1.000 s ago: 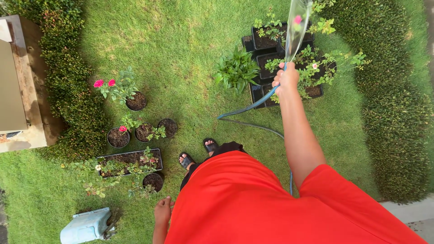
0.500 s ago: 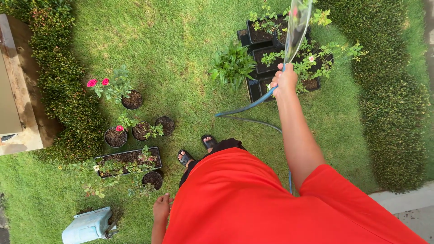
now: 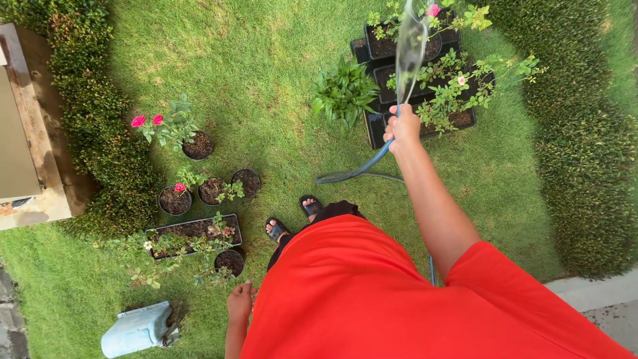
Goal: Watering various potted plants and flowers in a garden using a hose.
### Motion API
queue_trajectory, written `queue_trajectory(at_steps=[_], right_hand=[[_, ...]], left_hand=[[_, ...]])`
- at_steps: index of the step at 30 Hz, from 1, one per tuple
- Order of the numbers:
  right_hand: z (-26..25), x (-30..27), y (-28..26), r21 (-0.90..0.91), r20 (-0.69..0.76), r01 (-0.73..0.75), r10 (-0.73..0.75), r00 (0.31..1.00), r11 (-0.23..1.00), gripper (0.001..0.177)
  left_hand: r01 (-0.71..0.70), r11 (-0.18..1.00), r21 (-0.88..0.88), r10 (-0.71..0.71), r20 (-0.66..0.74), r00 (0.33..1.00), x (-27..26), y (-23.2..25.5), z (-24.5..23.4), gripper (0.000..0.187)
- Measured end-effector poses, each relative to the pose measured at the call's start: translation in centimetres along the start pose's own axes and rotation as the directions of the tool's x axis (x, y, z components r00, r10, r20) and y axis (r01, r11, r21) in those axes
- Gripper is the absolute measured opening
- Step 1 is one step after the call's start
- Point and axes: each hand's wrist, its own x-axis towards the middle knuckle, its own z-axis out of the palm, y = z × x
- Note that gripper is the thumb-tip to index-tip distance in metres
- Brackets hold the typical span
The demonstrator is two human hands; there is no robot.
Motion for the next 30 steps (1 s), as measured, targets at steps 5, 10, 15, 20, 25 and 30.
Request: queue_trajectory(at_steps=[5, 10, 15, 20, 25, 30], right_hand=[[1.5, -0.9, 0.5, -0.087, 0.057, 0.055, -0.051, 0.997, 0.995, 0.020], [2.7, -1.1, 0.2, -0.102, 0.081, 0.080, -0.072, 0.994, 0.992, 0.020], [3.9, -1.2, -0.1, -0.082, 0.109, 0.084, -0.075, 0.991, 0.993, 0.020], [5.2, -1.6, 0.0, -0.109, 0.129, 0.079, -0.064, 0.990, 0.991, 0.018], [5.8, -1.8, 0.9, -0.148, 0.177, 0.072, -0.046, 0.983, 0.986, 0.018], [6.4, -2.7, 1.9, -0.208, 0.203, 0.079, -0.036, 0.978, 0.975, 0.020]], left_hand=[[-0.009, 1.000, 0.028, 0.010, -0.014, 1.000, 0.0, -0.3, 0.1, 0.034], [-0.008, 1.000, 0.000, 0.008, -0.018, 1.000, -0.4, -0.8, -0.1, 0.036], [0.058, 0.997, 0.052, -0.056, -0.035, 0.998, -1.4, -0.6, 0.2, 0.035], [0.020, 1.000, -0.001, -0.020, -0.031, 0.999, -1.0, -1.8, 0.5, 0.038], [0.011, 0.999, -0.050, -0.013, -0.024, 1.000, -0.2, -2.5, 0.7, 0.037], [0.002, 0.998, -0.069, -0.003, -0.020, 1.000, -0.3, -2.6, 1.1, 0.038]])
